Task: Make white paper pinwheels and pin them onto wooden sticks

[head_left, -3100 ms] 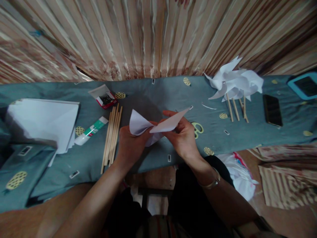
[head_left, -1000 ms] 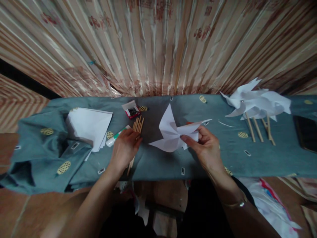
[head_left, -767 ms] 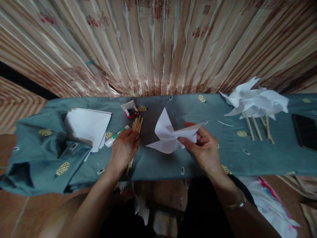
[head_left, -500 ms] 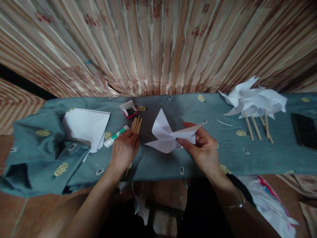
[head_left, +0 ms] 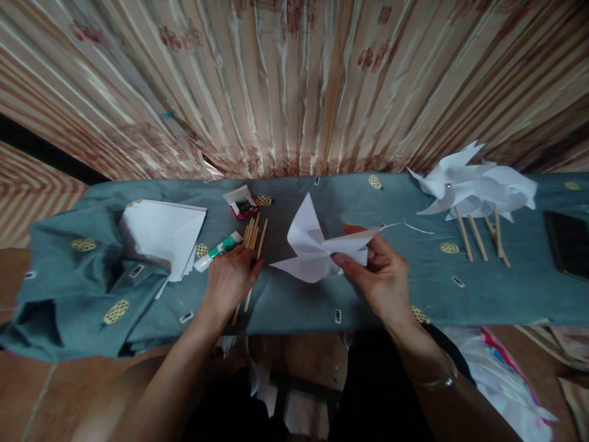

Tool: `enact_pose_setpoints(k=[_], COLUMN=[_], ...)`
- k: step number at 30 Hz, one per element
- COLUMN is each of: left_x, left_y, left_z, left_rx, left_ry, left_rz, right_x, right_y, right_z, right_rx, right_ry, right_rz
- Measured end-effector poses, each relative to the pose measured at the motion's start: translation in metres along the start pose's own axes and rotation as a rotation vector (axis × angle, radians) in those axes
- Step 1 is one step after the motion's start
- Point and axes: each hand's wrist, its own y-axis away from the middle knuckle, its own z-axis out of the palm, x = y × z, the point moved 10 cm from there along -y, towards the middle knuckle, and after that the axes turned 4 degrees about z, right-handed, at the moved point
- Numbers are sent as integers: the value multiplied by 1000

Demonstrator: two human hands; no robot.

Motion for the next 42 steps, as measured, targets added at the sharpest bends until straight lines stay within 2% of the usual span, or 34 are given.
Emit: enact_pose_setpoints(k=[3,7,9,10,13,16,19,21,24,28,33,36,42], left_x=[3,12,17,22,31,35,24,11,6,32,53,56,60], left_y=[1,7,11,12,12,6,-1,-3,-5,-6,-4,-6,-8], left_z=[-6,-23,-23,-18,-6,2,13,14,8,4,-6,-9,-13], left_rx=[56,198,207,173,129,92,73,153,218,53,9,-9,-21], left_ry=[194,618,830,940,1235,1408,1512,1597,1605,1479,1474,1495,1456], left_rz=[7,18,-15,-38,-130,-208,-387,-495,-471,-302,-262,-281,-184], right_x=[-3,-17,-29,-36,-57,-75,-84,-88,-93,-98,-101,-101,-101], right_y=[2,11,17,21,29,35,39,42,49,56,56,55,53], right_z=[1,0,0,-1,0,-2,-2,2,9,12,4,-1,-6], right_rx=[-1,-4,-5,-3,-7,-6,-22,-55,-97,-87,-31,7,64], right_ry=[-19,25,118,174,316,410,472,501,542,597,647,642,672], right_rz=[2,-57,-134,-179,-321,-437,-516,-585,-724,-849,-862,-853,-811])
